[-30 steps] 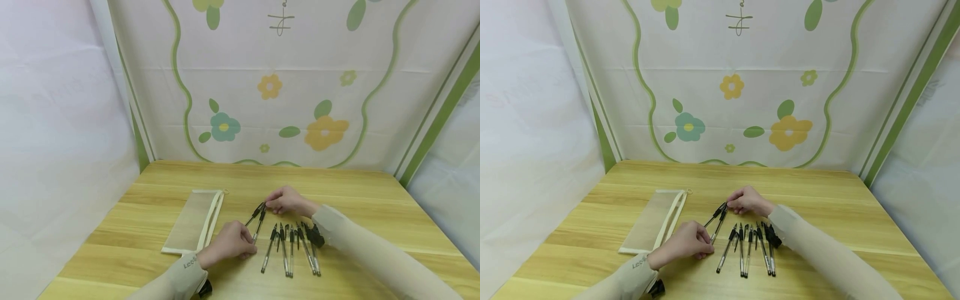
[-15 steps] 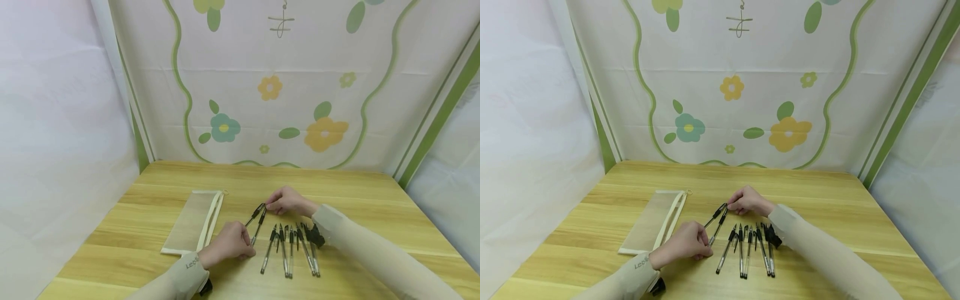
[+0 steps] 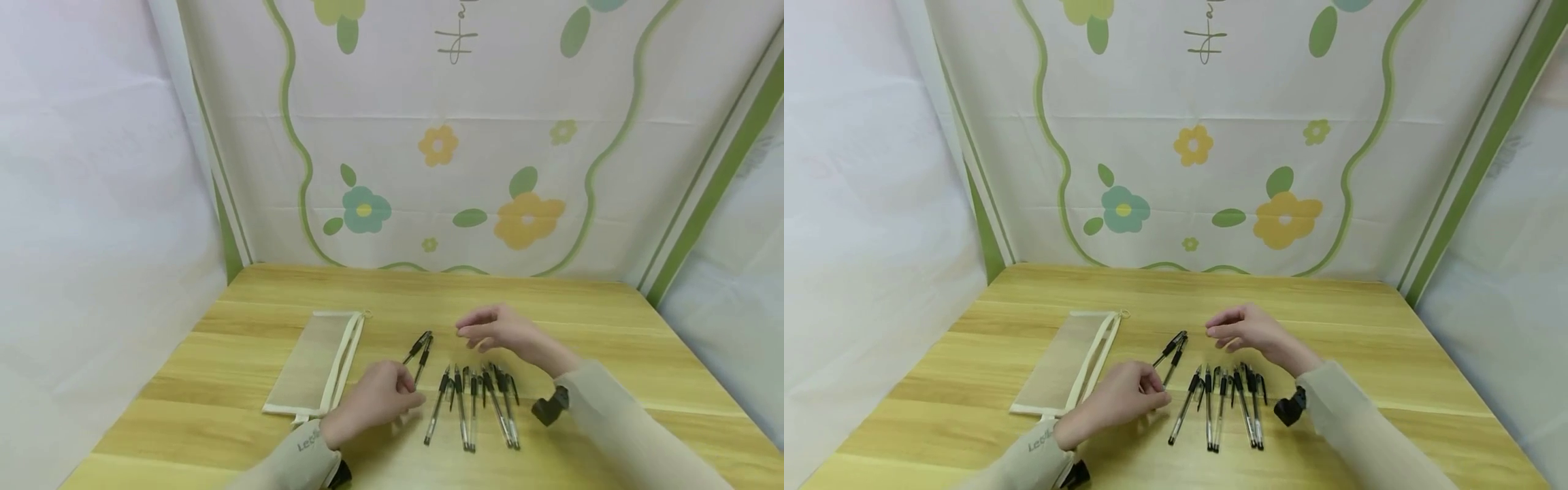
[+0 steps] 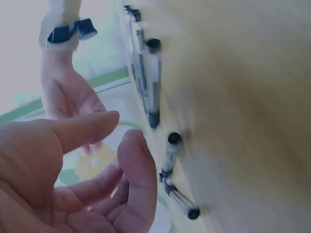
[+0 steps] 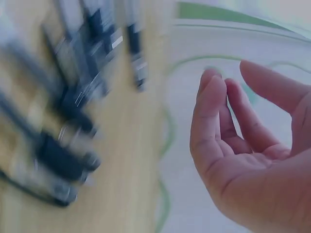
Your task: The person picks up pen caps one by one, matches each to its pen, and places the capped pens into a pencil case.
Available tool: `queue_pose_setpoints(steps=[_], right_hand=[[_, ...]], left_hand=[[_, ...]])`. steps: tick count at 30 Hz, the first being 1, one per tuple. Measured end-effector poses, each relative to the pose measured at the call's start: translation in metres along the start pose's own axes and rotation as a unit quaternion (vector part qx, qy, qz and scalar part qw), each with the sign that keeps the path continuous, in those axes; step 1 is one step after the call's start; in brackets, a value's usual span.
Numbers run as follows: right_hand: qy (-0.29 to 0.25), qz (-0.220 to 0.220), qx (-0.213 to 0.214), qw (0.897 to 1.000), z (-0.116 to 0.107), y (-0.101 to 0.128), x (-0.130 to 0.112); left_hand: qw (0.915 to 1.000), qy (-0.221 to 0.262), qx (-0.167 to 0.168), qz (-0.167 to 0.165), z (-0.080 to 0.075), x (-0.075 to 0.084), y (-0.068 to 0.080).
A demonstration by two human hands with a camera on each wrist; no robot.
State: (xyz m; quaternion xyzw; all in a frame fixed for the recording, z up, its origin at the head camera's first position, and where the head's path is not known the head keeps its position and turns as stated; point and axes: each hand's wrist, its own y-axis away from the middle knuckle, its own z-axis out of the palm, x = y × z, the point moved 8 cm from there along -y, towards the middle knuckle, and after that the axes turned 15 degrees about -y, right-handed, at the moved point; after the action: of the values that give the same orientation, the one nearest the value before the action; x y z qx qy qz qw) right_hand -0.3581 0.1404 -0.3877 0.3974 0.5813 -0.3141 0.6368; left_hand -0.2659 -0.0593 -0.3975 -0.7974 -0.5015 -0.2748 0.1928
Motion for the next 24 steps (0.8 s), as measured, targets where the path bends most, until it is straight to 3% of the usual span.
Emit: queue_pose_setpoints(steps=[3, 7, 11, 24], right_hand=[[-0.05, -0.022, 0.014, 0.998, -0.001, 0.021, -0.009], [-0.103, -0.035, 0.019, 0.994, -0.001, 0.041, -0.011], [-0.146, -0.034, 0.019, 0.989, -0.003, 0.05, -0.003], [-0.168, 0.003, 0.027, 0.985, -0.006, 0.064, 0.028]], left_hand=[[0.9993, 0.036, -0.005, 0.007, 0.001, 0.008, -0.002], [0.9967, 0.081, 0.004, -0.01, 0.001, 0.011, -0.006], [0.9968, 0.077, 0.009, -0.022, 0.004, 0.009, -0.008], [0.995, 0.072, -0.031, -0.062, 0.029, 0.006, -0.008]])
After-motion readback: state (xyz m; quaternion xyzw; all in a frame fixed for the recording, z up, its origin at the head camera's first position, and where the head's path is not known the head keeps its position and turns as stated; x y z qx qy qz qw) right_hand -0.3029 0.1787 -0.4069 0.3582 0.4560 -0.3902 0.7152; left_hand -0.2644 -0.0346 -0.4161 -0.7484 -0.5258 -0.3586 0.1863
